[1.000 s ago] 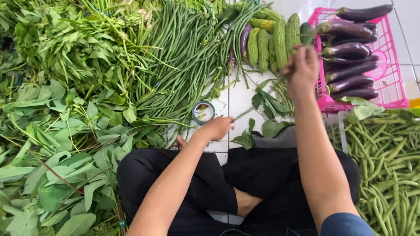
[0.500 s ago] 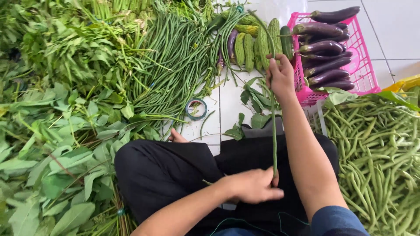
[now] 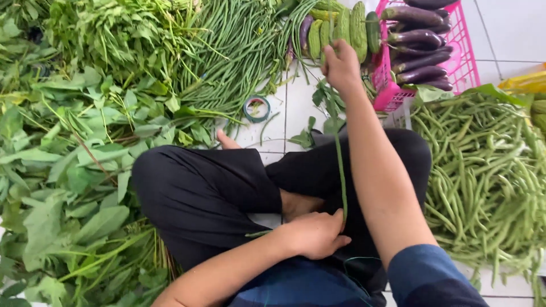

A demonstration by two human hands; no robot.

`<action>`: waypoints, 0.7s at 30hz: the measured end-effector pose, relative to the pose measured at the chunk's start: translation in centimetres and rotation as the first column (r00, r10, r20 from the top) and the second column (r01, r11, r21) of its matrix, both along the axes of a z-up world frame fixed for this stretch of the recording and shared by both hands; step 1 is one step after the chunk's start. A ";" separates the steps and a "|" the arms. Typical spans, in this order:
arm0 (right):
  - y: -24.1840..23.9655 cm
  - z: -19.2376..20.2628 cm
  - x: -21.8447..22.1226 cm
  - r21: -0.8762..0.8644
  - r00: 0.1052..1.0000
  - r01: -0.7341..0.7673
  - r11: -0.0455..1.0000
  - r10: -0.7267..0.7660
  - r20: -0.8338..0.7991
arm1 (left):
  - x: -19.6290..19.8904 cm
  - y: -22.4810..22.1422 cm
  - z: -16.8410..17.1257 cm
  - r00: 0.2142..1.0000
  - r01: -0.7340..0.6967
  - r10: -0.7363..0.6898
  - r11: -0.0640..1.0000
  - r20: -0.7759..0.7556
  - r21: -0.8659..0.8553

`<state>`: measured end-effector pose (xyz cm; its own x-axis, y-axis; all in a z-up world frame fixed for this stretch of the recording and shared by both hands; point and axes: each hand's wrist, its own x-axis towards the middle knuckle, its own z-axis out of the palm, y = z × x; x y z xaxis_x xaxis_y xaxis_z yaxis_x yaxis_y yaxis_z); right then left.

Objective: Bundling long beans with green tape while sitting on a tiled floor surrounded by produce.

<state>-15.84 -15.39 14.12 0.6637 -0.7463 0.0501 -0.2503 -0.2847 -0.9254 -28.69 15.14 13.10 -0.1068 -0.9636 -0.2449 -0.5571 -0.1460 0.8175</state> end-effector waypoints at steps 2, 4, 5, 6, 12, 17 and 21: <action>1.3 0.1 0.5 -0.032 0.991 -0.089 0.996 0.091 0.097 | -0.8 0.7 0.9 0.987 0.017 -0.009 0.998 0.161 -0.052; 0.8 -1.5 0.7 -0.055 0.987 -0.109 0.993 0.114 0.109 | -1.5 1.5 1.1 0.986 0.020 -0.005 0.996 0.169 -0.087; 0.5 -2.2 1.2 -0.082 0.982 -0.124 0.989 0.134 0.131 | -1.4 1.9 1.3 0.982 0.029 -0.005 0.992 0.188 -0.125; 0.8 -2.5 0.9 -0.084 0.981 -0.126 0.989 0.136 0.134 | -1.0 2.0 1.9 0.981 0.027 -0.002 0.992 0.192 -0.126; -1.0 -6.3 0.0 -0.232 0.997 -0.058 0.971 0.044 -0.065 | 3.2 0.0 2.4 0.941 0.080 -0.105 0.993 0.321 0.090; -3.0 -11.6 1.7 -0.072 0.990 0.035 0.997 -0.045 -0.135 | 7.5 -5.3 -4.7 0.858 0.126 -0.181 0.981 0.481 0.145; -3.0 -14.2 4.4 -0.064 0.994 -0.033 0.997 0.027 -0.102 | 8.2 -7.4 -13.4 0.806 0.074 -0.143 0.987 0.574 0.143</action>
<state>-11.43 -18.38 -0.04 0.6900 -0.7232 0.0298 -0.3321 -0.3529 -0.8747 -20.45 7.75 -0.26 -0.0133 -0.9180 -0.3964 -0.9397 -0.1241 0.3188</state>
